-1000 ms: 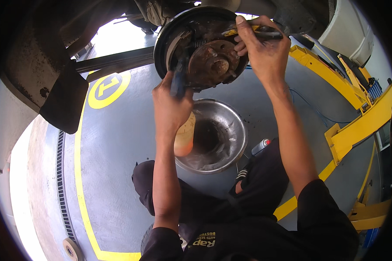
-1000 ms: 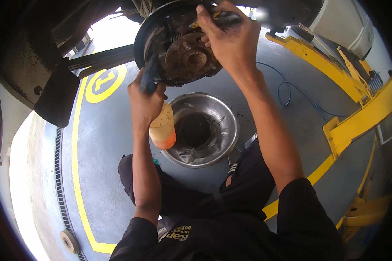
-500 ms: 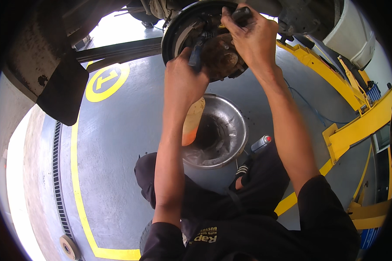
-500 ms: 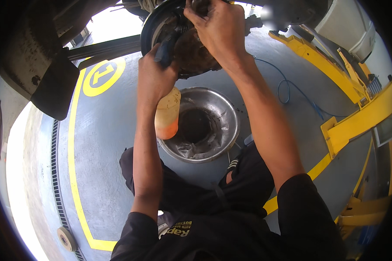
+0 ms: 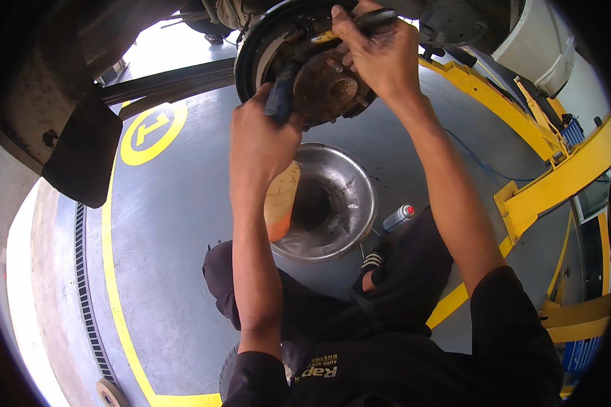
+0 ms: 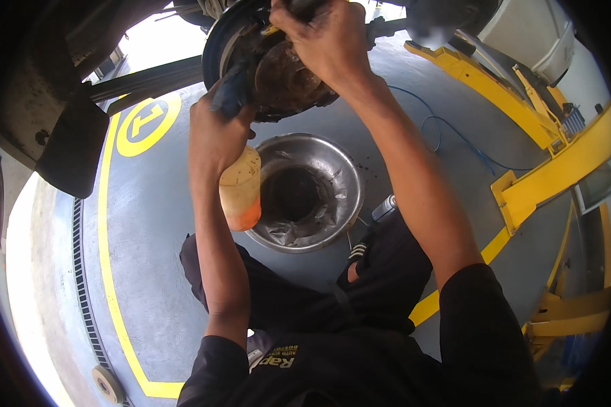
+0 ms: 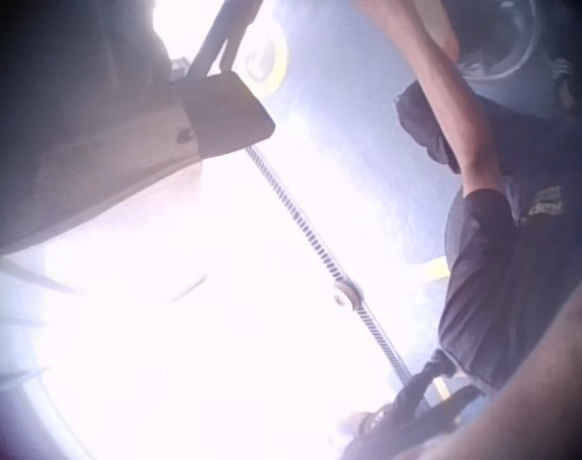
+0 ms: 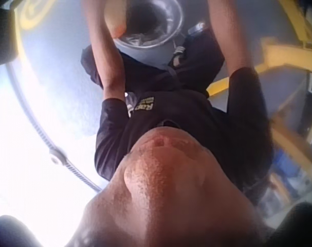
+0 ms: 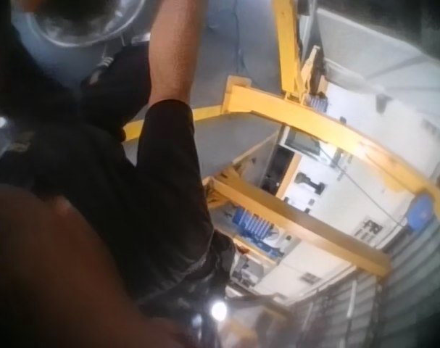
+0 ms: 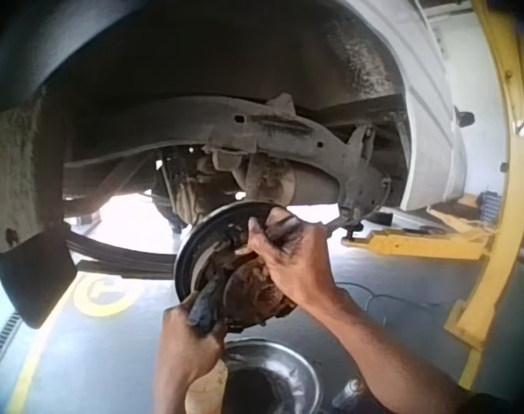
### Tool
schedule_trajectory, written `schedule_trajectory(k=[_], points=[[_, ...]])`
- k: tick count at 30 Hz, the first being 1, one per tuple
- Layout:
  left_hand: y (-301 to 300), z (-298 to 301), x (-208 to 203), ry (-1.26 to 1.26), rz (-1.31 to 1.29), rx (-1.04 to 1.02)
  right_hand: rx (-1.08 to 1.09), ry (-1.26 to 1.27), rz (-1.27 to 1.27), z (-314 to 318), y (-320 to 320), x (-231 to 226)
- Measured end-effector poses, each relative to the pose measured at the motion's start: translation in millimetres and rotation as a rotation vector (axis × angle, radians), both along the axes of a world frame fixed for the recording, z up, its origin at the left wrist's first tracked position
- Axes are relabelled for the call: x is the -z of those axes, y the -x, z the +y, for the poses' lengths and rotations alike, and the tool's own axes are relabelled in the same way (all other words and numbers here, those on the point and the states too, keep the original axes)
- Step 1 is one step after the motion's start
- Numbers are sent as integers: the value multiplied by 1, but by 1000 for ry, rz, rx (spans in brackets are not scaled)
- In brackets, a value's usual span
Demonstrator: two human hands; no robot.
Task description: The person sits on the floor and cleans a car's brake assembly using a wire brush and a spray bottle. They scrub the rusty components while spraying a cleaning liquid, with a metal bowl placed underneath to catch debris.
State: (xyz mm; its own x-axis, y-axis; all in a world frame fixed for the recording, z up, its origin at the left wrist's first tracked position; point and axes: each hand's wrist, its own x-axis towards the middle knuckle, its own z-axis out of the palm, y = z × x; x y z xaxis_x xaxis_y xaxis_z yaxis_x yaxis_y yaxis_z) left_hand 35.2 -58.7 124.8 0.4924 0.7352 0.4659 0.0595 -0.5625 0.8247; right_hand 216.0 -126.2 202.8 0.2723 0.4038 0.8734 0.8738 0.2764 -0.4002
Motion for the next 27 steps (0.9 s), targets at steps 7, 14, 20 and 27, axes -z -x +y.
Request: schedule_trajectory(k=[7, 14, 20, 27], points=[[0, 2, 10, -81, -23, -52, 158, -51, -203, 9, 12, 5], [-5, 0, 13, -64, -30, -38, 141, 41, -2, -25, -59, -5], [-4, 5, 12, -59, -26, -50, 304, 129, -180, -14, 15, -15], [-12, 1, 11, -56, -47, -40, 143, 73, -1, -27, -32, -15]])
